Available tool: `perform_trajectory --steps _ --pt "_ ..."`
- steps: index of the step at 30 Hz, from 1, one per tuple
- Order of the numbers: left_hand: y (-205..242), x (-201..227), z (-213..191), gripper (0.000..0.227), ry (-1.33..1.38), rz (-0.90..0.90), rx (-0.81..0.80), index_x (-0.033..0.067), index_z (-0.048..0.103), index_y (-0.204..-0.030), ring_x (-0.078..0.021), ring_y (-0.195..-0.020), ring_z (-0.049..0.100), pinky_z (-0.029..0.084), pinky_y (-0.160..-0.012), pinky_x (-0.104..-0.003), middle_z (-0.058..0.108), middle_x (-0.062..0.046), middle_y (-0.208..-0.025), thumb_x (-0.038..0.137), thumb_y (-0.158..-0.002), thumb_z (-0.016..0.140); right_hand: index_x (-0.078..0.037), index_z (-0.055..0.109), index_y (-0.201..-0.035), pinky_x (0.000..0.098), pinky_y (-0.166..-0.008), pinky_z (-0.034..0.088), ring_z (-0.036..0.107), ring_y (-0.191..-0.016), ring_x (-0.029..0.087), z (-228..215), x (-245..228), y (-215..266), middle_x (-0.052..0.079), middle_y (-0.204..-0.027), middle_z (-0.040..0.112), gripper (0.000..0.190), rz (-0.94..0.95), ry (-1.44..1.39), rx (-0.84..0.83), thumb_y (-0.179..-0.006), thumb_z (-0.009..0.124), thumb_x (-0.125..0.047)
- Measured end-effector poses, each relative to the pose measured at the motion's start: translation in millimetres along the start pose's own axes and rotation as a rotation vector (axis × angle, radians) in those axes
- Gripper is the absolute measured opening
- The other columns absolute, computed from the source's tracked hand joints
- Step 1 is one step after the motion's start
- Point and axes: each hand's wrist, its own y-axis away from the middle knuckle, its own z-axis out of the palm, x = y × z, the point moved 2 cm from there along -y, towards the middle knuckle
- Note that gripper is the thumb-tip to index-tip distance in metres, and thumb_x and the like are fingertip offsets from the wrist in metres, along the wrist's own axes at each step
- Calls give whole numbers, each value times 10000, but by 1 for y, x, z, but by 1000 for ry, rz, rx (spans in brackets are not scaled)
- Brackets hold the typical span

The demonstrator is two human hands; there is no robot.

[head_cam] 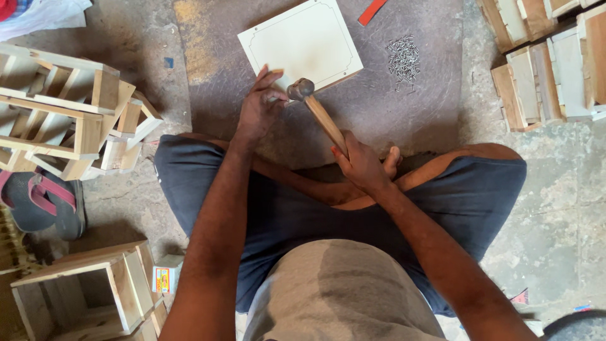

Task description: The person sits on the floor and assembles small wooden boxes by placing a white panel onto a wooden frame and hammering nails into the corners. The person repeatedly picks up frames, aligns panels, and hammers nails to secure them.

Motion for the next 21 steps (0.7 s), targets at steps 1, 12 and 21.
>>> perform_trajectory --steps 1,12,21 --pt "2 1 -1 175 -18 3 6 109 759 -927 -311 -1545 325 363 -1227 -388 579 -60 -1505 -19 -830 828 -50 512 -1325 540 -684 502 687 -807 448 2 -1 -3 239 -873 694 384 -12 18 8 -1028 598 -277" --pt "6 33 -13 859 -92 -207 -96 149 454 -1545 -324 -1485 407 443 -1182 -376 380 -194 -1638 -26 -772 785 -63 620 -1094 383 -632 566 697 -648 249 -22 4 39 83 -796 702 194 -55 -251 47 -1055 617 -253" --pt "-1 44 -22 887 -82 9 -72 111 432 -1548 -397 -1501 370 417 -1184 -423 463 -237 -1553 -40 -765 820 -42 561 -1258 491 -638 517 683 -729 382 -3 7 -22 201 -844 697 309 19 -12 35 -1045 630 -255"
